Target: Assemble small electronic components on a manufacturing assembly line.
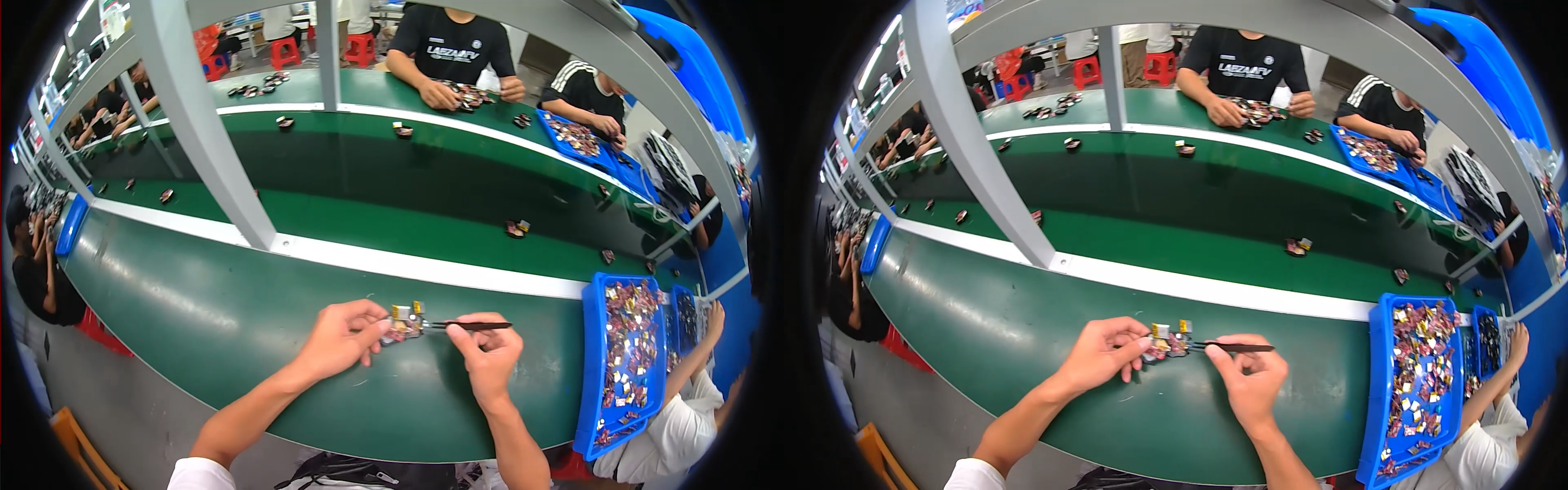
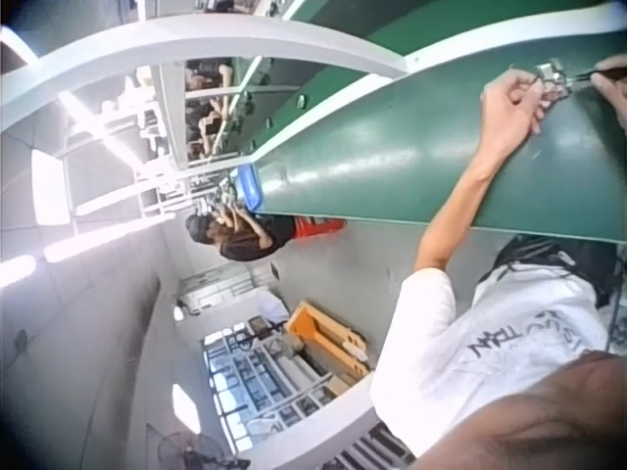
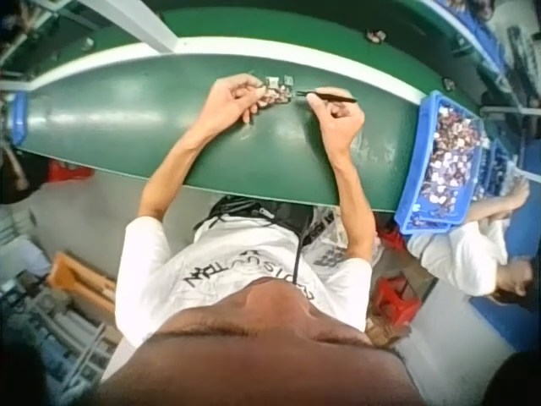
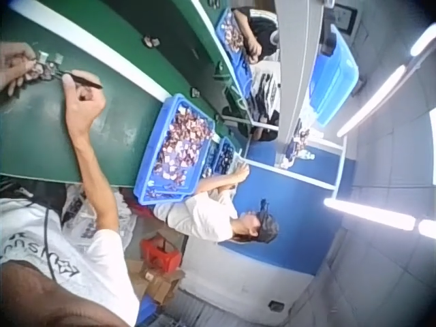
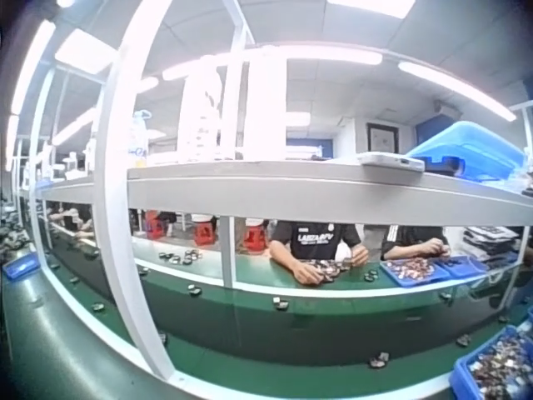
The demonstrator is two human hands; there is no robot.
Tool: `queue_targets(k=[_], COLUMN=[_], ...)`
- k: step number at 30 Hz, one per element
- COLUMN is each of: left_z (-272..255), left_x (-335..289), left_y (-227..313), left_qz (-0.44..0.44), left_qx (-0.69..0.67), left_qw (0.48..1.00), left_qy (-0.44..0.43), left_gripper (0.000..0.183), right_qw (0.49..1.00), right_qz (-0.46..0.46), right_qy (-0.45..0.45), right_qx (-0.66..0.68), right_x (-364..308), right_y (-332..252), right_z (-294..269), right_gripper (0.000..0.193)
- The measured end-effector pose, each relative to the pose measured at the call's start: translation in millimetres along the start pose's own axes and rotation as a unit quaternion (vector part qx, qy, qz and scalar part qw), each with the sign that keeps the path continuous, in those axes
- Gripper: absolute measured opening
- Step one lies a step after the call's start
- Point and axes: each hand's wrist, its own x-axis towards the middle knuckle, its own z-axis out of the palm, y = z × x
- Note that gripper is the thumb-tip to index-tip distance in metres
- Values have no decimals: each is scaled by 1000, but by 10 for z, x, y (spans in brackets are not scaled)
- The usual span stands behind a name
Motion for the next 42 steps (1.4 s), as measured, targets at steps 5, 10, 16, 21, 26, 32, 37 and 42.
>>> queue_targets(k=[5, 10, 16, 21, 26, 32, 37, 42], left_z=[-6, 30, 63, 95, 101, 92, 95, 100], left_x=[-61, -52, -17, -41, -36, -44, -57, -51], left_y=[120, 20, -41, -15, -39, -46, -14, -36], left_qz=[-11, 32, 161, 188, 188, 210, 190, 192], left_qx=[51, 74, 172, 179, 158, 153, 152, 153], left_qw=[999, 997, 968, 961, 966, 963, 968, 968], left_qy=[-12, 10, 83, 92, 80, 72, 58, 49], left_gripper=[21, 18, 17, 17, 17, 18, 19, 21], right_qw=[999, 996, 988, 992, 995, 997, 996, 996], right_qz=[21, -46, -89, -67, -43, 19, 26, 34], right_qy=[-17, -75, -85, -65, -68, -75, -80, -86], right_qx=[40, -11, -92, -86, -65, -6, -2, -5], right_x=[-56, -89, -77, -86, -108, -89, -88, -88], right_y=[-74, -26, -5, 21, 37, -41, -30, -23], right_z=[67, 97, 117, 118, 131, 156, 161, 149], right_gripper=[15, 14, 15, 15, 15, 14, 14, 13])
